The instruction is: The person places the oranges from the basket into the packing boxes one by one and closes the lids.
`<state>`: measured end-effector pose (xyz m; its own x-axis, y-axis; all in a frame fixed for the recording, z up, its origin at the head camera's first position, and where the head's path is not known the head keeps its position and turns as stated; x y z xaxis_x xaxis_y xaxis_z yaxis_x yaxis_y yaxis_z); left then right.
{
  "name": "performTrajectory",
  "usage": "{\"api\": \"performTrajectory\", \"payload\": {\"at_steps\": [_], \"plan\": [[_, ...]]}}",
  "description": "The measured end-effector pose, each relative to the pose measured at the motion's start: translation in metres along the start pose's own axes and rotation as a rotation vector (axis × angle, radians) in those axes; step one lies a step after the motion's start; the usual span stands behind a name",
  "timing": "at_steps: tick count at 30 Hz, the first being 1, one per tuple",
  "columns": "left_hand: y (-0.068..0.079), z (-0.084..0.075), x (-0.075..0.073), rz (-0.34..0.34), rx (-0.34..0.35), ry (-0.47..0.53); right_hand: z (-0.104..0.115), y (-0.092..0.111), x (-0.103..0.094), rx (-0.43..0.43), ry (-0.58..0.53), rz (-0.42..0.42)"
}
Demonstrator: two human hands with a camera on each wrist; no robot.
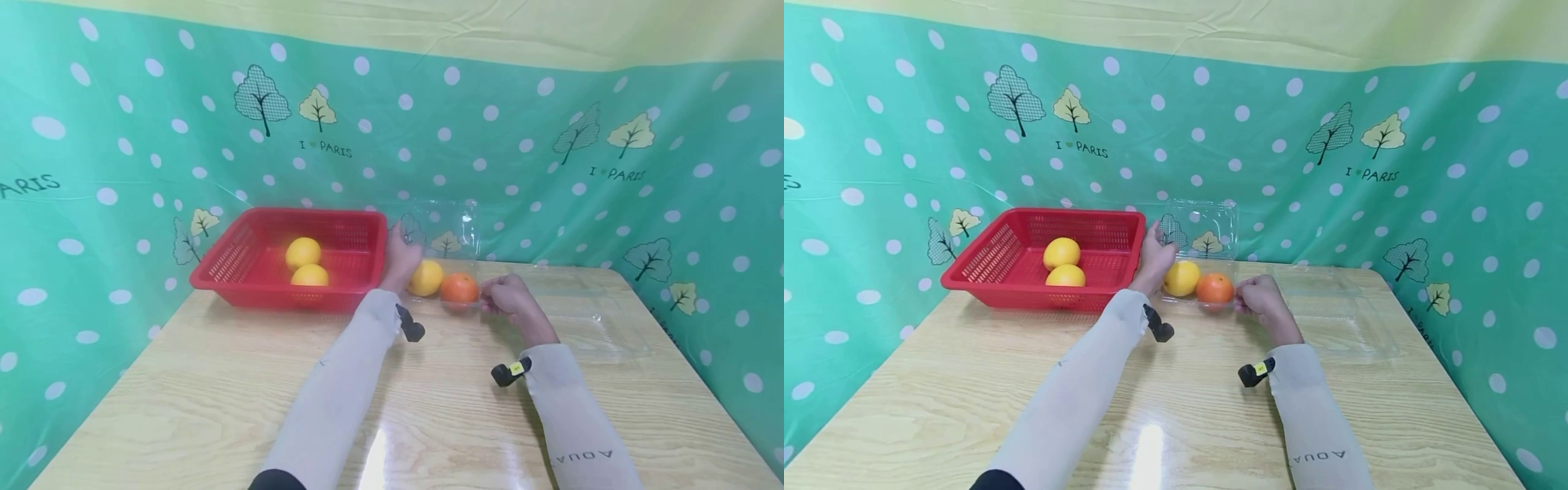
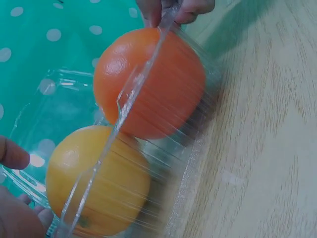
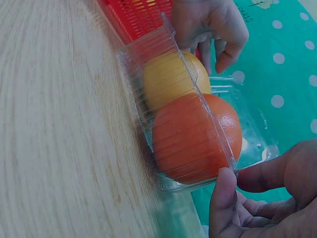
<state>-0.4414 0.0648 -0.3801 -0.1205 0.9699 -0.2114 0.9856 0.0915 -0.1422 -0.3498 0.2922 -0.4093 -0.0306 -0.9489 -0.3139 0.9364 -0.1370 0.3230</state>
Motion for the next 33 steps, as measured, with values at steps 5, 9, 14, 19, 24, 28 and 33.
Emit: {"api": "performTrajectory", "payload": {"at_steps": [5, 9, 14, 19, 24, 28, 33], "plan": [[0.001, -0.007, -0.002, -0.016, 0.021, -0.014, 0.0, 0.001, 0.001, -0.001, 0.004, 0.004], [0.003, -0.015, -0.004, -0.023, 0.028, -0.011, -0.001, 0.001, 0.001, -0.001, 0.008, 0.007], [0.003, -0.026, -0.005, -0.022, 0.053, -0.012, 0.0, 0.001, -0.001, -0.002, 0.012, -0.003], [0.005, -0.038, -0.009, -0.043, 0.094, -0.017, 0.0, 0.001, -0.001, 0.004, 0.017, -0.004], [0.005, -0.05, -0.016, -0.058, 0.145, -0.066, 0.0, 0.001, 0.0, 0.004, 0.012, 0.001], [0.005, -0.058, -0.021, -0.045, 0.187, -0.189, 0.001, 0.002, 0.0, 0.002, 0.008, 0.0], [0.006, -0.072, -0.027, 0.003, 0.301, -0.299, 0.001, 0.002, 0.0, 0.012, 0.022, -0.006]]}}
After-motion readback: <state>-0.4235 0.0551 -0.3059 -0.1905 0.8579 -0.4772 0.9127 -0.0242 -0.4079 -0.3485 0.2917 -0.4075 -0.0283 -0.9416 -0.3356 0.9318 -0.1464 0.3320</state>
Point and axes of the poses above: each hand's wrist, its own y-axis away from the middle knuckle, its own x-axis out of the palm, z = x × y, the point moved 7 cm from there along -y, towards the middle knuckle, and after that the axes turned 2 degrees about x, right-handed, at the moved point
